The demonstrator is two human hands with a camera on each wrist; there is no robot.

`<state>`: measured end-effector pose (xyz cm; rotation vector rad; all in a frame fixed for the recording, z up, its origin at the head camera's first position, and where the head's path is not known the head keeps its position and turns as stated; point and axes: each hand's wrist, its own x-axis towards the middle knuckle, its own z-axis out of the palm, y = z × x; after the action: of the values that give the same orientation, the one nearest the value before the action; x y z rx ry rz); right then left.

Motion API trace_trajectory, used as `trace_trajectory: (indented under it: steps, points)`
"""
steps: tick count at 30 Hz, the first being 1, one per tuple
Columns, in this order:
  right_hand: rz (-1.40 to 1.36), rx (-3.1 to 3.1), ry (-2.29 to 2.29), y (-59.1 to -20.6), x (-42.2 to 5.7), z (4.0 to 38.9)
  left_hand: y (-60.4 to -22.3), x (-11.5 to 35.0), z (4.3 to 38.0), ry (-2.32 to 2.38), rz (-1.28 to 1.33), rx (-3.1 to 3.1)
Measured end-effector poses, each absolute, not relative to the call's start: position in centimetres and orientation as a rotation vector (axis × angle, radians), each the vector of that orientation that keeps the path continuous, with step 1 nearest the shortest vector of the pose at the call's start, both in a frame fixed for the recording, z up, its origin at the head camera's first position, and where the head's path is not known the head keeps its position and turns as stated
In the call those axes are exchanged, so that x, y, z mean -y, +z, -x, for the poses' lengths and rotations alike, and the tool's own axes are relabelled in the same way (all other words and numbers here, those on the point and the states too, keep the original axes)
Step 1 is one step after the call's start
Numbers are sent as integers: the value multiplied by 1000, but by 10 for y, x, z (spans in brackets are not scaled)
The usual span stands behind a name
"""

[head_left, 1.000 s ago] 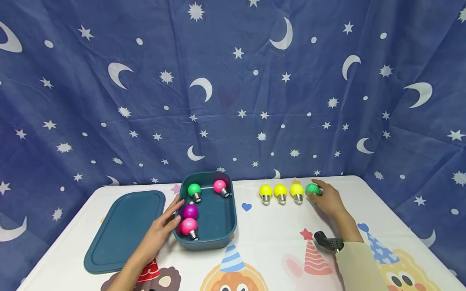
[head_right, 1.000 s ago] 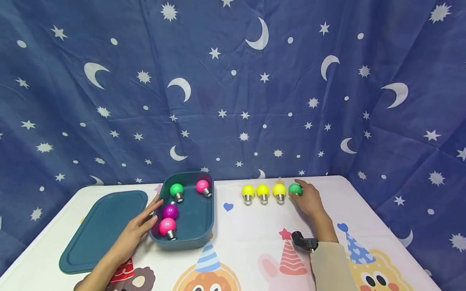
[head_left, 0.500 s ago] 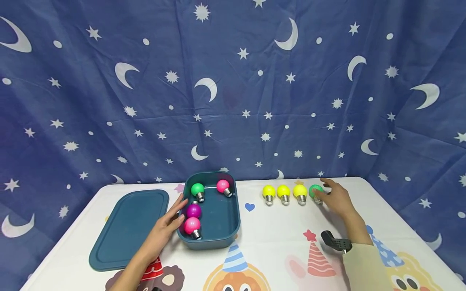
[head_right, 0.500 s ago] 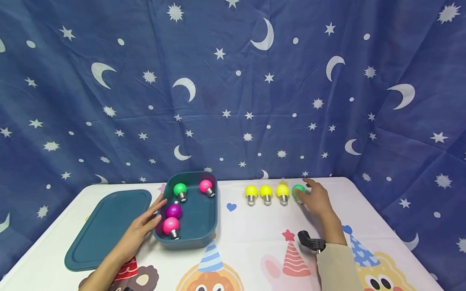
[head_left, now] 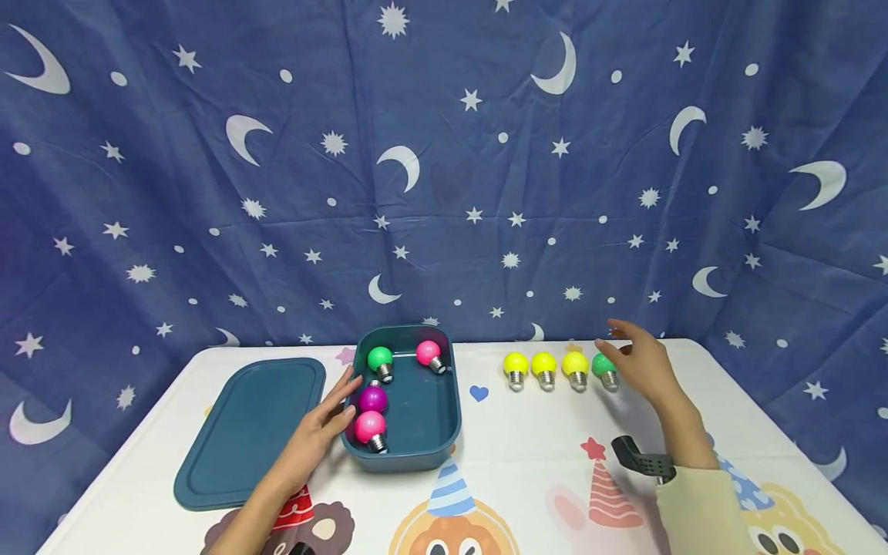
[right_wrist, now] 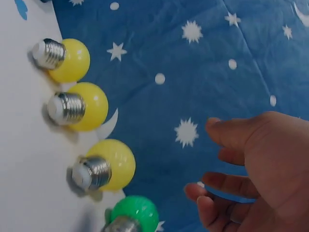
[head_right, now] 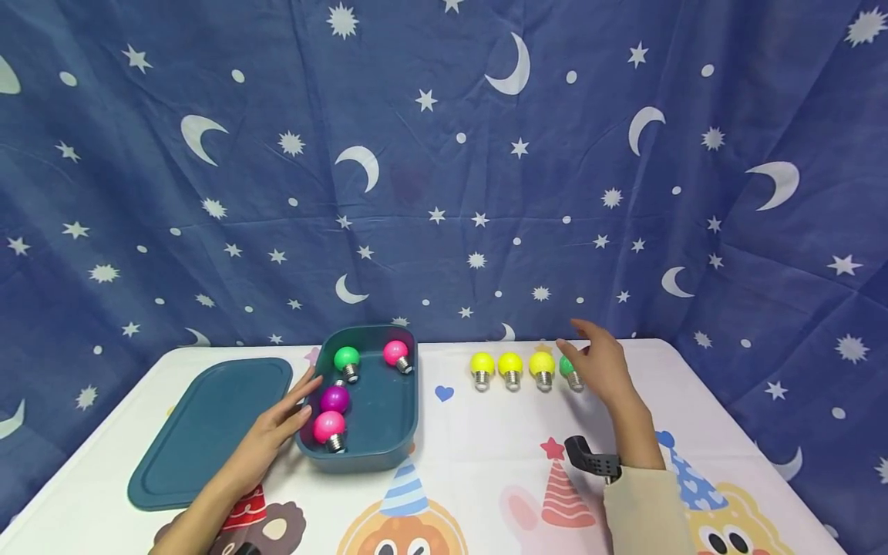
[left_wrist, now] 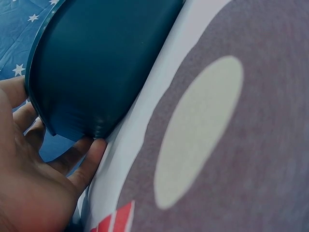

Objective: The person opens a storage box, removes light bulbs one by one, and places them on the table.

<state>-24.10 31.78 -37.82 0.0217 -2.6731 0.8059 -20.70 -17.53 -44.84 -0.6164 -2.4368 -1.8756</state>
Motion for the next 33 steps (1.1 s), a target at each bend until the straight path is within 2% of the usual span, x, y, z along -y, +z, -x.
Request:
trace_trajectory:
  steps: [16, 33]
  points:
    - [-214, 2616, 824, -359, -265, 234, -445, 177, 207, -1898, 648, 2411]
    - [-576, 2563, 995, -353, -148, 240, -448, 176, 205, -1910, 622, 2418]
